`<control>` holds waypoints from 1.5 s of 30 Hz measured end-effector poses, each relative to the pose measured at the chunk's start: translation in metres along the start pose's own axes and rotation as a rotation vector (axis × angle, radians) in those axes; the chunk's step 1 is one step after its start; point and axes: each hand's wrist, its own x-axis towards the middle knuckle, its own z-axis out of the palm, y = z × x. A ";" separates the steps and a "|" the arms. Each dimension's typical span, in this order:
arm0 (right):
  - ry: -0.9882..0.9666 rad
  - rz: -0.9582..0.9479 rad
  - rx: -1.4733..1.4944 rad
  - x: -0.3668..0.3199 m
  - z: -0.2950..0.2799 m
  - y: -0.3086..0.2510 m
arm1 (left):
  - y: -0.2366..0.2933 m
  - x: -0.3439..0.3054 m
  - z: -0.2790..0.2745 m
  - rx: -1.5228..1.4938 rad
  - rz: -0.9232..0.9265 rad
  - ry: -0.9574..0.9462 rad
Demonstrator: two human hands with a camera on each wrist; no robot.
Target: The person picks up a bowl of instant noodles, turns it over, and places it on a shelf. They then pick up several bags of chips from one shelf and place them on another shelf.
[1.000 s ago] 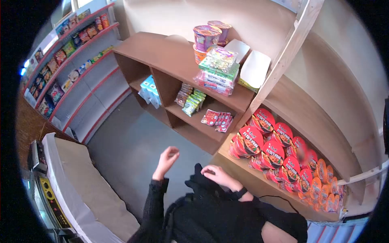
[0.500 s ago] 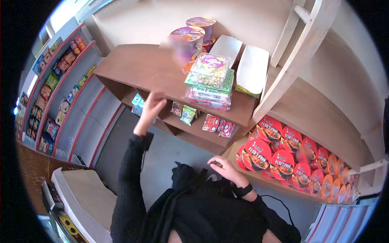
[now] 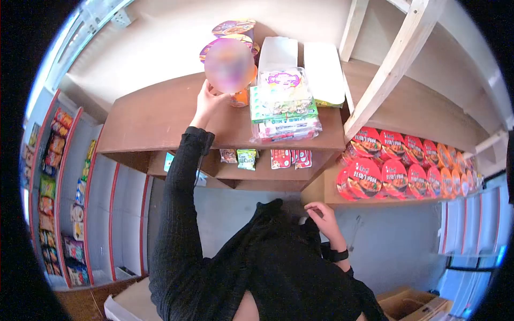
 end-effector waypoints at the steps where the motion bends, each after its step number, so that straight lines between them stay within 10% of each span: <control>1: 0.042 -0.014 -0.022 -0.004 0.008 -0.006 | -0.005 0.002 -0.003 -0.011 -0.001 -0.019; 20: 0.095 -0.041 0.017 -0.042 0.087 -0.058 | 0.070 -0.160 -0.106 -0.128 -0.066 -0.279; 31: 0.494 -0.159 -0.076 -0.133 -0.011 -0.061 | 0.133 -0.293 0.109 -0.249 0.184 -0.716; 45: 1.060 0.148 0.051 -0.343 -0.163 0.014 | 0.263 -0.429 0.376 -0.390 0.237 -1.349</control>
